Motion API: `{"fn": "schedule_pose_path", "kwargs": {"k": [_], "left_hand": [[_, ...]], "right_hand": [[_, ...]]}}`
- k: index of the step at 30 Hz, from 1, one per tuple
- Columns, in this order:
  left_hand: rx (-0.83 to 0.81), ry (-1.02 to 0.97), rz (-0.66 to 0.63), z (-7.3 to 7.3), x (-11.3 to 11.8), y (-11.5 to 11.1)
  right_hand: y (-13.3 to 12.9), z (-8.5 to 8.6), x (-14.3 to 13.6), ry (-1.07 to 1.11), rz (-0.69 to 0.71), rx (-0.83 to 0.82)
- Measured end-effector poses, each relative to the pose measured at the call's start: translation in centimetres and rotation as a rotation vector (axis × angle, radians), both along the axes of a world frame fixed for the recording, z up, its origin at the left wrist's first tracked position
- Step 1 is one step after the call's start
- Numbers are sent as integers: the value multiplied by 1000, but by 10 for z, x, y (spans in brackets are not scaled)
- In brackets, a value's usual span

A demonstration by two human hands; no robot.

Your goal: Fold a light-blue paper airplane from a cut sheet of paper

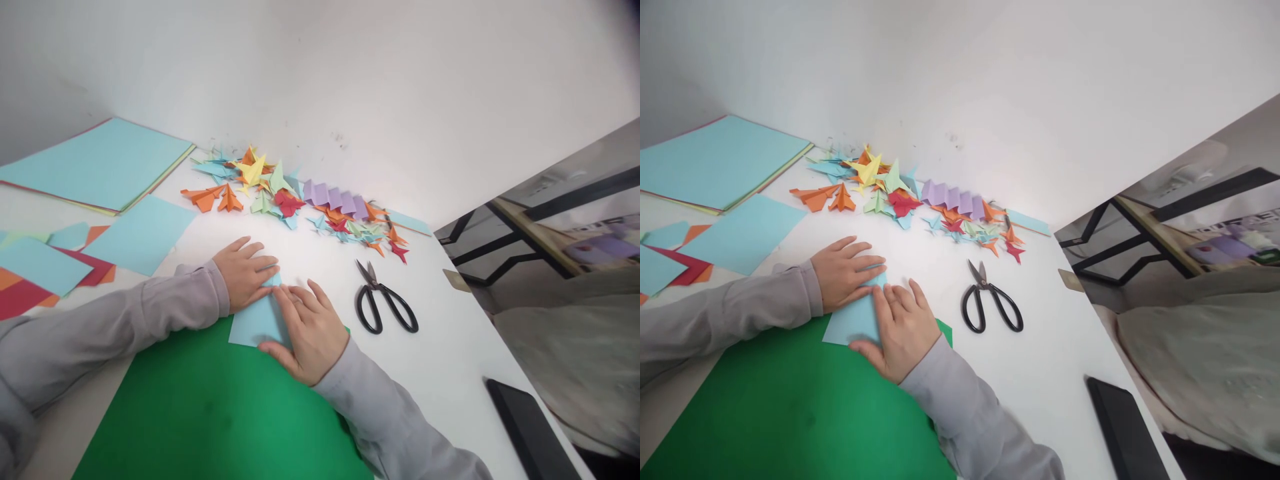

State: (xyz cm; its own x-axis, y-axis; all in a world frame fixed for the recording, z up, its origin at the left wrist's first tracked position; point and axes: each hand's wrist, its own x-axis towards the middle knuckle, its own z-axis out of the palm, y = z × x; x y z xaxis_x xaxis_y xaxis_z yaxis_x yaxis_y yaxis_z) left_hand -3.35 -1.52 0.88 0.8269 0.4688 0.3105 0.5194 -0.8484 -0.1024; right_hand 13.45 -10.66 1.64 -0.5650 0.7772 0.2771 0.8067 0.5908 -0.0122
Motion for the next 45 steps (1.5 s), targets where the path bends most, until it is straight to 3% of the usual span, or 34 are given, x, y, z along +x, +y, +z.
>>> {"fn": "schedule_pose_path", "kwargs": {"k": [7, 12, 24, 30, 39, 45], "left_hand": [[5, 15, 19, 3, -2, 7], [-9, 27, 56, 1, -4, 15], [-15, 27, 33, -2, -5, 14], [-68, 79, -28, -2, -10, 16], [-190, 102, -94, 0, -17, 18], [-260, 93, -107, 0, -17, 17]], "right_hand": [[-2, -6, 4, 106, -31, 53], [-2, -1, 6, 142, -4, 51], [-27, 5, 11, 229, -19, 109], [-17, 3, 12, 301, -52, 149], [-4, -9, 10, 133, -41, -9], [7, -6, 8, 201, -46, 62]]}}
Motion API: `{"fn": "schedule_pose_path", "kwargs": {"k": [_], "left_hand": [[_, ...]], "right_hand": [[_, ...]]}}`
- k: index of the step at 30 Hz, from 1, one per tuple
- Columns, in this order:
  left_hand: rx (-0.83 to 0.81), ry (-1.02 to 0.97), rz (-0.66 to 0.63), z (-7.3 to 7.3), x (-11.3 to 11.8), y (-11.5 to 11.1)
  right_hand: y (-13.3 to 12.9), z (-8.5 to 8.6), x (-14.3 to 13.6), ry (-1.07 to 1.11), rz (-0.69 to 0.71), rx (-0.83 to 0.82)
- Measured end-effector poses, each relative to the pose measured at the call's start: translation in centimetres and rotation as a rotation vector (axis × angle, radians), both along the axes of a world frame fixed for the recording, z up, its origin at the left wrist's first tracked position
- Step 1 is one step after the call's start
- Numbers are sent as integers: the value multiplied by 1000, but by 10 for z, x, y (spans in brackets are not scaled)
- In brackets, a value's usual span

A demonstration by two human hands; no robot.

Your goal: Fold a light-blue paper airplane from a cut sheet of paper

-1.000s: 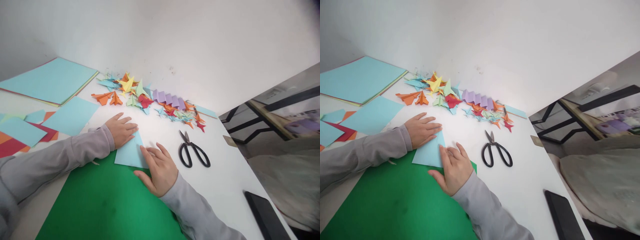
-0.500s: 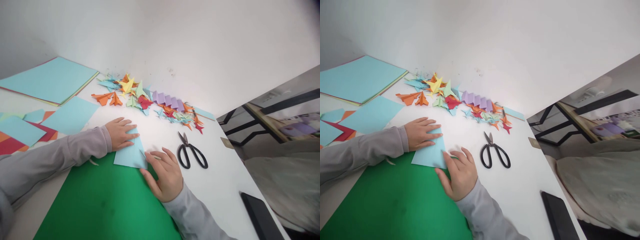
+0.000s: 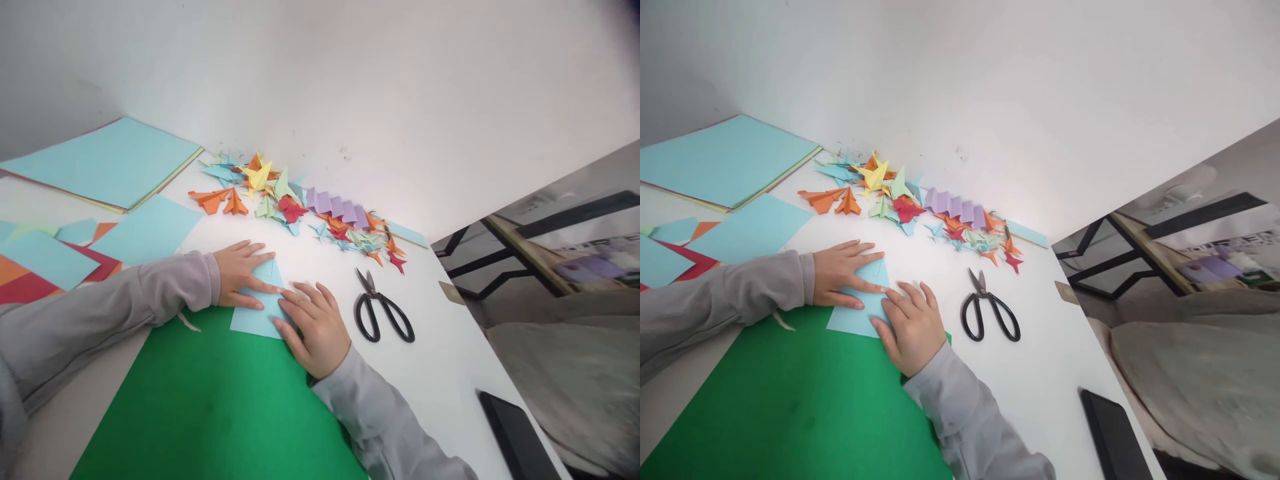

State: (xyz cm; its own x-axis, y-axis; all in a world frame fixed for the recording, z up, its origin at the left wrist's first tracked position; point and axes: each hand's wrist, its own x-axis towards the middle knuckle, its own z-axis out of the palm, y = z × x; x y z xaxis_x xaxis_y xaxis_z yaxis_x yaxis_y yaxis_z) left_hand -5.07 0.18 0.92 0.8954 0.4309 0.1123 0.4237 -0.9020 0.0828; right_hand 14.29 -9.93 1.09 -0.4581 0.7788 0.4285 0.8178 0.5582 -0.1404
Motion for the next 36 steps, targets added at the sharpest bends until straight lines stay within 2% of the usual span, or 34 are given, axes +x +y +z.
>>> {"fn": "schedule_pose_path", "kwargs": {"k": [7, 16, 22, 36], "left_hand": [[-41, -54, -18, -1, -1, -3], [-14, -268, -14, -6, -9, 10], [-25, -154, -77, -3, -4, 6], [-33, -105, -73, 1, -4, 5]], "right_hand": [[24, -1, -5, 91, -42, 40], [20, -11, -1, 73, -41, 17], [21, -11, 0, 33, -34, 48], [22, -13, 0, 24, 20, 83]]}}
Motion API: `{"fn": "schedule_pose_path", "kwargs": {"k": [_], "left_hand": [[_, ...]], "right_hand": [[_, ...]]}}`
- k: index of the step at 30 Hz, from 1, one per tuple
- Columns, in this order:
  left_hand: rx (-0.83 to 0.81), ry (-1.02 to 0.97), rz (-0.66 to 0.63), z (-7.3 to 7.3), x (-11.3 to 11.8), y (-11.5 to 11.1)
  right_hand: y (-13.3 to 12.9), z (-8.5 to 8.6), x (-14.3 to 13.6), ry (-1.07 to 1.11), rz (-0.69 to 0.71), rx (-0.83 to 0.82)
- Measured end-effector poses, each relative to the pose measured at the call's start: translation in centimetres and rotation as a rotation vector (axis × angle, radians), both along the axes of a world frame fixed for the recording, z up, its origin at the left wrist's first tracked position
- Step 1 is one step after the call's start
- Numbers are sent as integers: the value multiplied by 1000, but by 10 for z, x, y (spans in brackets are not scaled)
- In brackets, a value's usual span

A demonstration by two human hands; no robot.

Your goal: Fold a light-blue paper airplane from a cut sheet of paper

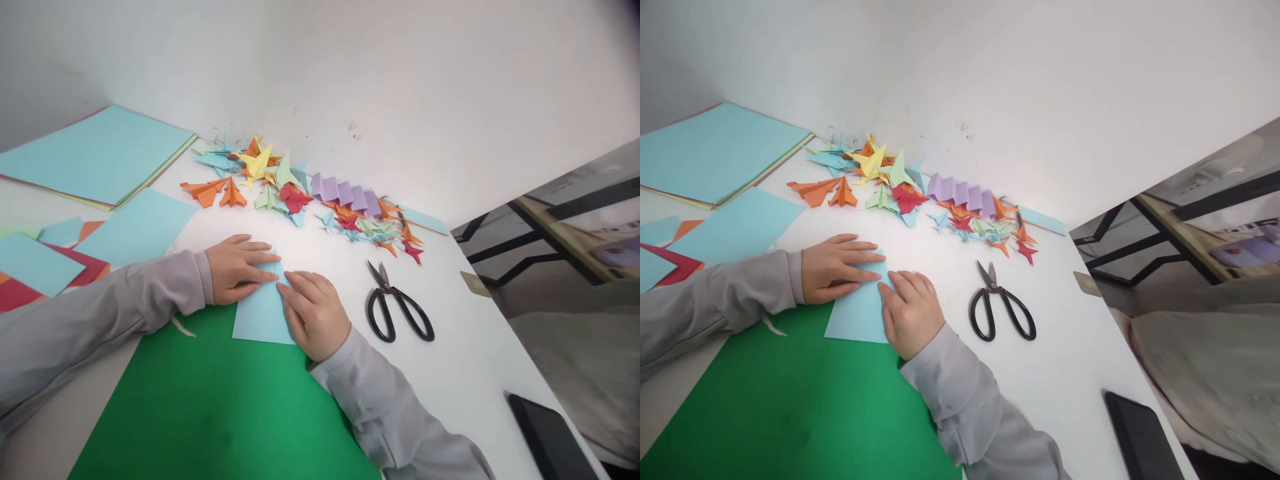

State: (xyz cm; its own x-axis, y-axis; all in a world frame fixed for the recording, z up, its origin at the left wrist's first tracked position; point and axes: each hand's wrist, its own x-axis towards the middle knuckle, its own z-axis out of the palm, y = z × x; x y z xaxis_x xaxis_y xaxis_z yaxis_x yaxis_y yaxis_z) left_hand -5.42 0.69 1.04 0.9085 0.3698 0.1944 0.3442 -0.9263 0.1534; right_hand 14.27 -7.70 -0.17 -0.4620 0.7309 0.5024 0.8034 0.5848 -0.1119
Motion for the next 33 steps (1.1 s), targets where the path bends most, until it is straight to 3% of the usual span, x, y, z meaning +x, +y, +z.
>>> {"fn": "schedule_pose_path", "kwargs": {"k": [33], "left_hand": [[47, -107, 75, -3, 1, -1]], "right_hand": [[0, 0, -4, -32, 6, 21]]}}
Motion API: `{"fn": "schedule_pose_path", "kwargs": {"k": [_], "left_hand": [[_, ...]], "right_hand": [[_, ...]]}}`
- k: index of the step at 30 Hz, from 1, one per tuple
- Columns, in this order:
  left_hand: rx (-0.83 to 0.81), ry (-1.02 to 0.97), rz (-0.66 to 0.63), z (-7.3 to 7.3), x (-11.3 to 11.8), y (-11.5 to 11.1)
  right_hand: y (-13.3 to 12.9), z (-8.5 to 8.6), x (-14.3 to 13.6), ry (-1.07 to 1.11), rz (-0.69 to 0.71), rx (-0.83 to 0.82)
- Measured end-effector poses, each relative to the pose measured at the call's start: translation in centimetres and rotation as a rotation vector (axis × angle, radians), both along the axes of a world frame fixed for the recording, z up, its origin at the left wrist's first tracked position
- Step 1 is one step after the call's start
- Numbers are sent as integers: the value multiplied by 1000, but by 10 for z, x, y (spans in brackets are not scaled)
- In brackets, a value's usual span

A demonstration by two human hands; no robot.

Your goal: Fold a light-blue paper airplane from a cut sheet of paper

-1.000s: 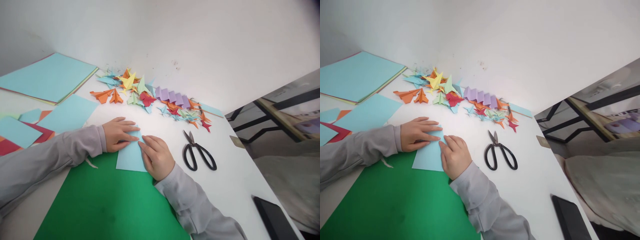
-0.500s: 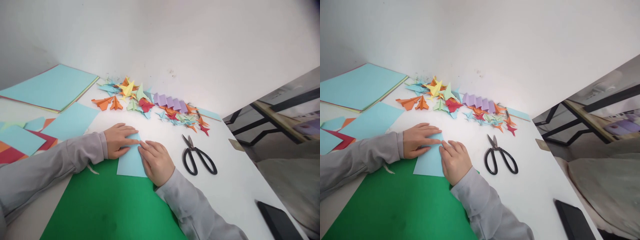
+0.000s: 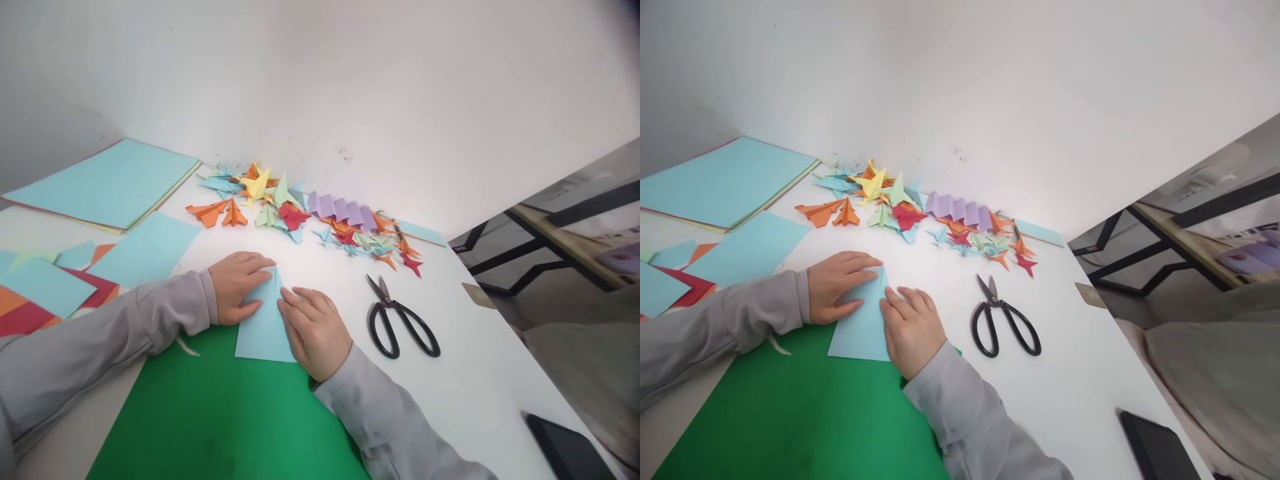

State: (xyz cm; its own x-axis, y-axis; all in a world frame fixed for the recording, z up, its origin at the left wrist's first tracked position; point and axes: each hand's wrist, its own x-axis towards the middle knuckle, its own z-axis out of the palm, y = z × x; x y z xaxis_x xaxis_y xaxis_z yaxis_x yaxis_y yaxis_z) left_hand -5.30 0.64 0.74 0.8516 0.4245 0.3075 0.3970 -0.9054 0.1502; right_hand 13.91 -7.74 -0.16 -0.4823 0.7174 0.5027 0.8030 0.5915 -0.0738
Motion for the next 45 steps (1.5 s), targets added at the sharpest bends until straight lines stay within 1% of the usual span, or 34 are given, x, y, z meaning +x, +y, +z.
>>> {"fn": "schedule_pose_path", "kwargs": {"k": [5, 10, 14, 18, 29, 33, 37, 45], "left_hand": [[-14, 76, 24, 3, 2, -1], [-6, 112, 36, 5, 5, 0], [41, 135, 24, 4, 6, -1], [92, 176, 36, 2, 6, -2], [153, 194, 84, 2, 11, -8], [169, 208, 92, 2, 11, -9], [172, 226, 72, 3, 9, -9], [168, 217, 87, 2, 11, -12]], "right_hand": [[-1, 1, -1, -5, -4, -4], [-1, 0, -1, 4, -5, -5], [-1, 1, -1, 56, 2, -23], [-3, 5, -2, 66, -23, -65], [-14, 13, -4, -63, -69, -44], [-21, 16, -5, -179, -54, 24], [-31, 16, -7, -299, -56, 98], [-52, 15, -9, -380, -68, 149]]}}
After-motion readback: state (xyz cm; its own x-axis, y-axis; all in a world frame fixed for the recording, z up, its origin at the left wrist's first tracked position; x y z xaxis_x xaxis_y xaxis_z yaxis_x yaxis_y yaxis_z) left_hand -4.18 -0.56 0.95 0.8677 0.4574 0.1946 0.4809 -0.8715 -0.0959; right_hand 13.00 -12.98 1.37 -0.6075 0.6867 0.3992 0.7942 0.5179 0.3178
